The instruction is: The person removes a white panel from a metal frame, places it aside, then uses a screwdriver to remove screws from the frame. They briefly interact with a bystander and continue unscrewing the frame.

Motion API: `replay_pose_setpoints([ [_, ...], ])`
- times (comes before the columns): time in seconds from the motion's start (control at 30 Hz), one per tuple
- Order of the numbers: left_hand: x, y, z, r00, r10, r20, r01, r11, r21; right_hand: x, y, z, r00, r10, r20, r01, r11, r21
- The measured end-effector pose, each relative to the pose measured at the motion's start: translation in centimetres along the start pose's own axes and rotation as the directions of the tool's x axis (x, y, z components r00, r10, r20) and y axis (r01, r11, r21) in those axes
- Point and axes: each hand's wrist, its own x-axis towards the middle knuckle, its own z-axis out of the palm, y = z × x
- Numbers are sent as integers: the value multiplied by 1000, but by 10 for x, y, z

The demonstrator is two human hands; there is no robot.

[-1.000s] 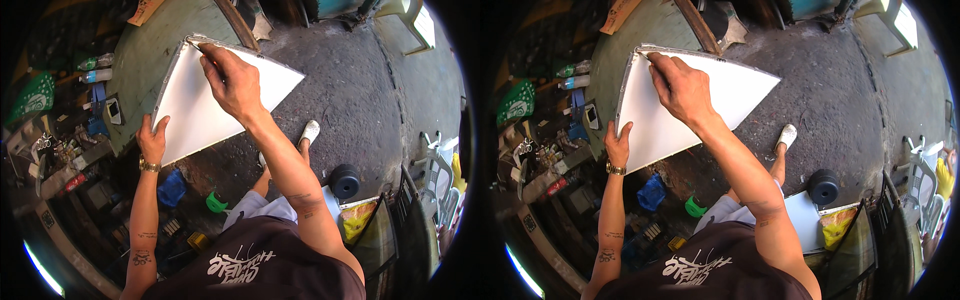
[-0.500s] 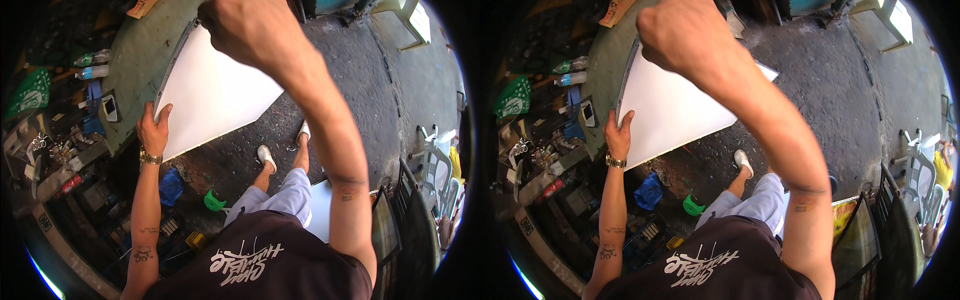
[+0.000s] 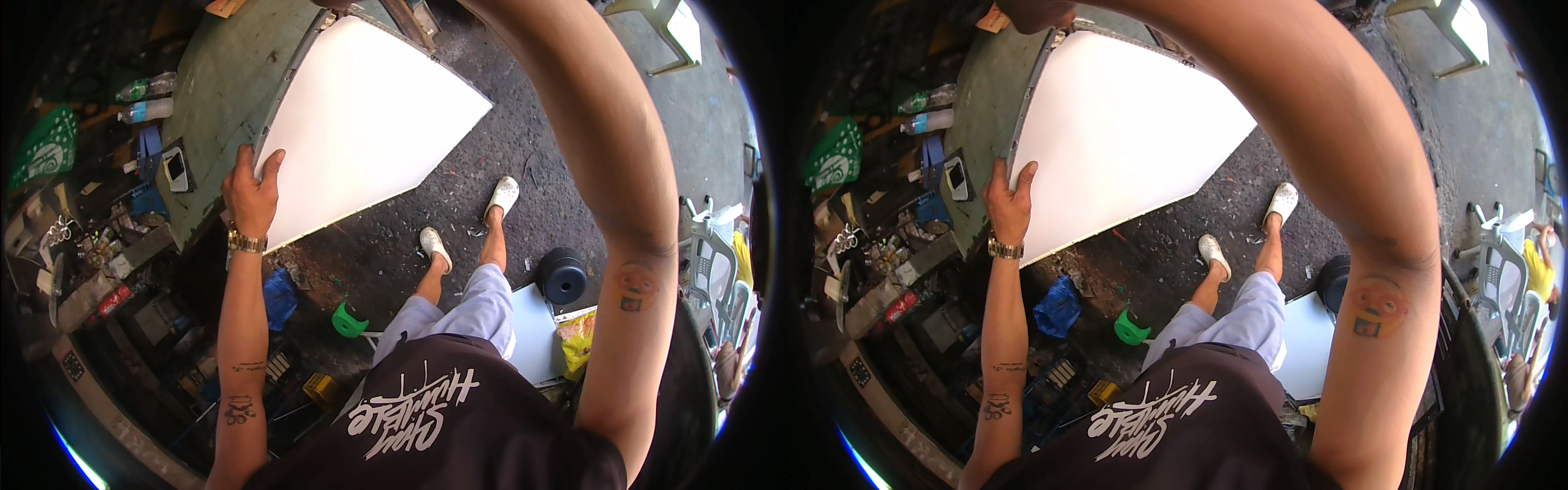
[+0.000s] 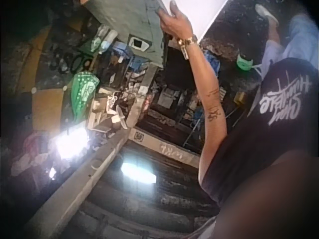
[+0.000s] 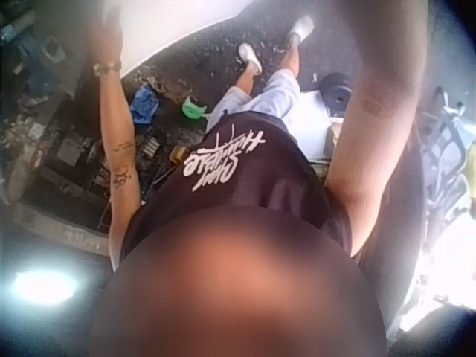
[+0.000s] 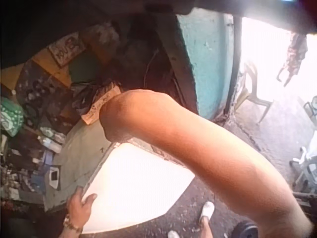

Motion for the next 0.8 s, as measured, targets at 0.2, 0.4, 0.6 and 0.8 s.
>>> replay_pose_setpoints([
  [0.2, 0, -3, 2, 999, 38, -25, -38, 999, 25, 3, 13, 39, 992, 115, -50, -109, 988, 109],
  [0.4, 0, -6, 2, 999, 37, -12, -36, 998, 56, 2, 28, 102, 886, -116, -448, 147, 989, 34],
  [0.6, 2, -2, 2, 997, 57, -45, -55, 997, 49, -45, 30, 145, 940, 33, -340, 89, 938, 336],
  [0.8, 2, 11, -7, 996, -43, 75, 46, 998, -37, -54, 15, 144, 928, -8, -373, 61, 990, 129],
])
